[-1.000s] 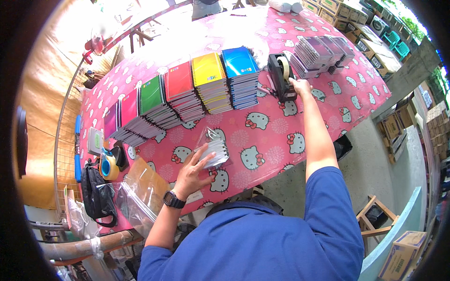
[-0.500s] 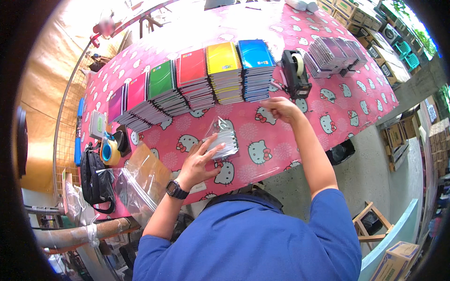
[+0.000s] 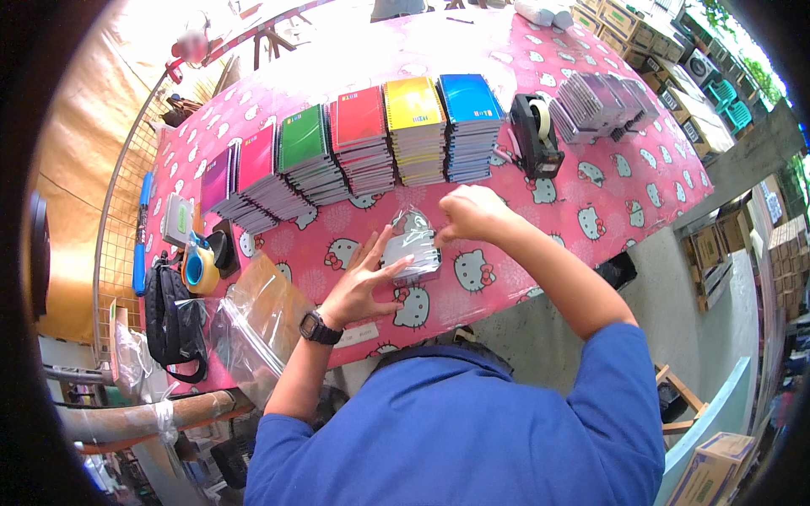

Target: The person packages small spiral notebooks by selecting them from stacks on a table and placing them into a clear plastic bag, then using a tape dispenser to seal the bag.

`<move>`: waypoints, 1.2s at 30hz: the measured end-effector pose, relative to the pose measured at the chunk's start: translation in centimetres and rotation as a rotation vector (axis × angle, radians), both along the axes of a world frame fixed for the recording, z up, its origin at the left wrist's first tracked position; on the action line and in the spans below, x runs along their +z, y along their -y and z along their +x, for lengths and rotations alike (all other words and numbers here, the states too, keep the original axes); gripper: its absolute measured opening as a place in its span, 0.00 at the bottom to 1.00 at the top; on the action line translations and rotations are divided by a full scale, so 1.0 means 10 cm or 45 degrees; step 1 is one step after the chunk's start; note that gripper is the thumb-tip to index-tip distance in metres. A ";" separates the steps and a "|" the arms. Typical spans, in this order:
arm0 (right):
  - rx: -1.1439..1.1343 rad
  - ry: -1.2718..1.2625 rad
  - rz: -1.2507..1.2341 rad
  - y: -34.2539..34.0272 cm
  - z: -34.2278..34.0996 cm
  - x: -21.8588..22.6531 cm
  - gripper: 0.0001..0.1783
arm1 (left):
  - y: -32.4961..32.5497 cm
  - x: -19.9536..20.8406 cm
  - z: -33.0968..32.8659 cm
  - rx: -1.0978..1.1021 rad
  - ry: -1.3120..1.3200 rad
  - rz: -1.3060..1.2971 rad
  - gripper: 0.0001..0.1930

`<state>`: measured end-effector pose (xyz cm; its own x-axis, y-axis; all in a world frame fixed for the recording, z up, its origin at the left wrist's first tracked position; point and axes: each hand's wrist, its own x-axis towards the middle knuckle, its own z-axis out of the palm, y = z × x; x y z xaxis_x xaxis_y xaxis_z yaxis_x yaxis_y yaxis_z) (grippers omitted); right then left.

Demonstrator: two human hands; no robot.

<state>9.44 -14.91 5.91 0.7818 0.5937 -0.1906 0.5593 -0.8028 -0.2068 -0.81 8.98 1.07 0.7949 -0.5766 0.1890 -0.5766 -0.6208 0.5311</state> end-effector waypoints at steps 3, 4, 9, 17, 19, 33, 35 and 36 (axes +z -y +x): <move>0.020 0.014 0.565 0.26 -0.19 -0.17 0.21 | 0.03 -0.26 -0.04 0.142 0.113 -0.169 0.39; 0.027 0.008 0.571 0.25 -0.26 -0.20 0.21 | 0.07 -0.27 -0.06 0.251 0.198 -0.213 0.37; 0.259 0.149 0.950 0.09 -0.60 -0.29 0.25 | 0.33 -0.15 -0.10 0.358 0.425 -0.582 0.09; -0.484 -0.581 1.419 -0.11 -0.33 -0.75 0.24 | 0.05 -0.29 0.30 0.434 -0.845 -0.936 0.26; -0.500 -0.978 1.520 -0.16 -0.34 -0.76 0.22 | 0.20 -0.25 0.37 0.339 -0.570 -0.924 0.18; 0.035 -0.165 1.676 -0.33 -0.27 -0.08 0.08 | 0.18 -0.26 0.31 0.495 -0.418 -0.963 0.07; 0.034 -0.231 1.673 -0.20 -0.26 -0.12 0.14 | 0.23 -0.21 0.32 0.453 -0.307 -1.000 0.06; -0.022 -0.398 1.568 -0.14 -0.24 -0.20 0.23 | 0.24 -0.18 0.34 0.393 -0.193 -1.032 0.05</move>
<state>7.02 -13.50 3.93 0.8126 0.4991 0.3009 0.3435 0.0070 -0.9391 2.56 6.58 -0.78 0.9429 -0.0661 0.3265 -0.3327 -0.1359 0.9332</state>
